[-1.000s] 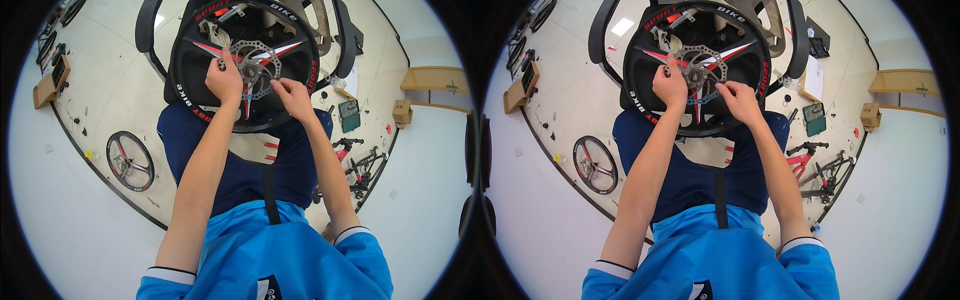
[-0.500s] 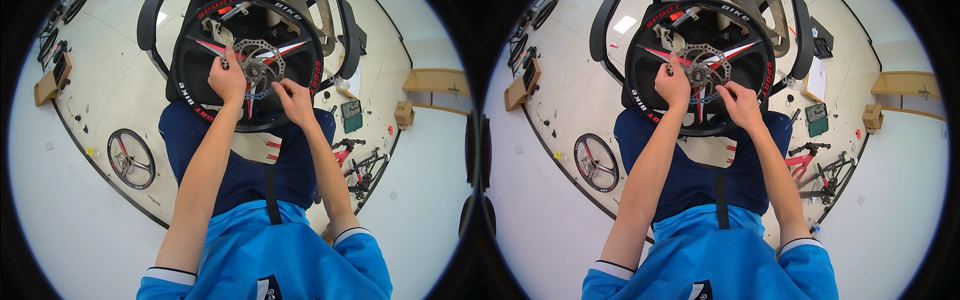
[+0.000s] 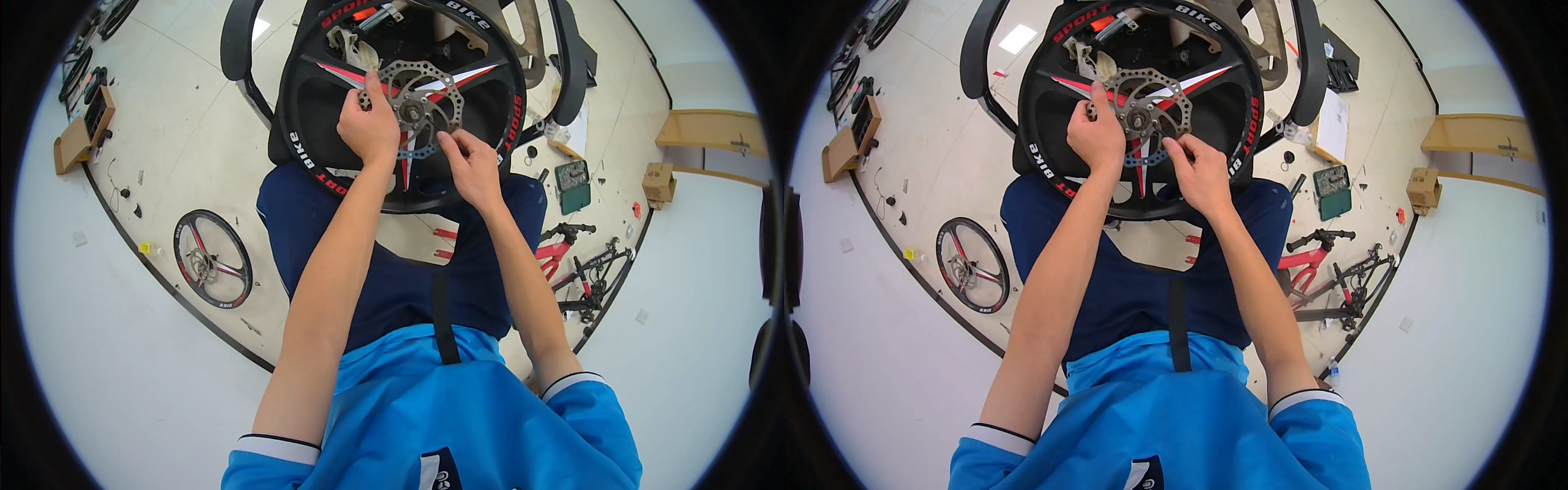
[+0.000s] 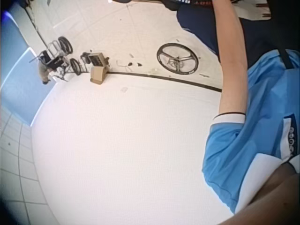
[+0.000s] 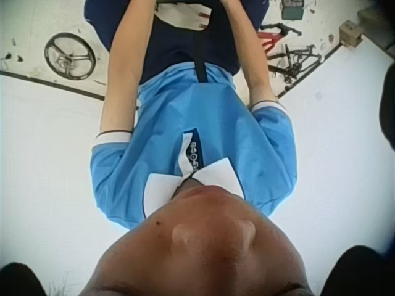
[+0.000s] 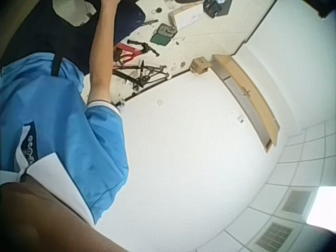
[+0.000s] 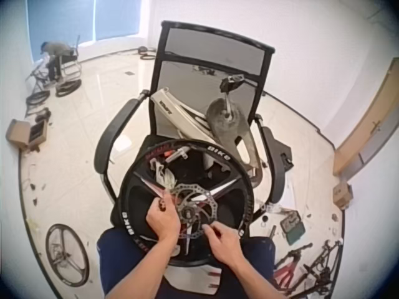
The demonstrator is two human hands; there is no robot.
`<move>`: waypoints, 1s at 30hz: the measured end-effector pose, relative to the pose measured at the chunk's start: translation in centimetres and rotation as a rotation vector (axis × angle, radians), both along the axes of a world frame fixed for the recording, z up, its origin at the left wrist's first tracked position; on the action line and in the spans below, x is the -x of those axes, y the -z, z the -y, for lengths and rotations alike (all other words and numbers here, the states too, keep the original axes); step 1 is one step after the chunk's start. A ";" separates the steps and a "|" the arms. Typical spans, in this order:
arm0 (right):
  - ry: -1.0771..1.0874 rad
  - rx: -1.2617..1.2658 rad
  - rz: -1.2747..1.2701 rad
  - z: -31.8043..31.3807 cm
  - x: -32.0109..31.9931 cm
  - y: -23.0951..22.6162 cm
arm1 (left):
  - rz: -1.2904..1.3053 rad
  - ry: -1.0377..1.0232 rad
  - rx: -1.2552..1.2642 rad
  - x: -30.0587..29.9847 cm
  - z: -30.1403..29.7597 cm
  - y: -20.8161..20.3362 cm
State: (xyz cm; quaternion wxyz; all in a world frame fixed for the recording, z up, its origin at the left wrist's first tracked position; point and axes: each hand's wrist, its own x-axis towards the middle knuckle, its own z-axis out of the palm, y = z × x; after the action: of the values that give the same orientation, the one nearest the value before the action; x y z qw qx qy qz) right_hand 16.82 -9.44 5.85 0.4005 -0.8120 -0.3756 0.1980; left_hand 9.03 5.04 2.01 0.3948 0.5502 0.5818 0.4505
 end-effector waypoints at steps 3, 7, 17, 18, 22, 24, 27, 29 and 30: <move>0.025 -0.017 -0.001 0.0 0.2 0.5 | -0.006 -0.004 -0.016 -0.3 -0.1 0.2; 0.102 0.011 0.021 -0.2 1.4 0.9 | 0.002 -0.001 0.002 -0.1 0.1 0.1; 0.222 -0.027 0.042 -0.7 3.5 1.4 | 0.071 -0.015 -0.010 -0.2 0.7 -0.4; 0.179 -0.024 0.023 -0.5 2.8 1.3 | 0.058 -0.003 -0.010 -0.2 0.5 -0.1; 0.203 -0.147 0.081 0.2 0.6 0.4 | 0.058 0.009 -0.005 0.0 0.4 -0.4; 0.253 -0.223 -0.199 0.8 -0.6 0.1 | 0.043 0.017 0.014 0.1 0.4 -0.7; 0.167 -0.164 -0.243 2.0 -0.4 0.2 | 0.050 0.042 0.009 0.3 0.2 -0.5; 0.065 -0.135 -0.193 2.0 0.7 0.2 | 0.043 0.046 0.003 0.3 0.1 -0.5; 0.051 -0.099 -0.174 2.0 1.1 0.1 | 0.038 0.045 0.001 0.3 0.1 -0.5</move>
State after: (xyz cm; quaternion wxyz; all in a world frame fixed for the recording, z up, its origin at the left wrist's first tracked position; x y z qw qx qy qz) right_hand 15.76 -11.40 5.75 0.4761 -0.7803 -0.3278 0.2389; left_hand 8.74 4.94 2.52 0.4163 0.5542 0.5619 0.4516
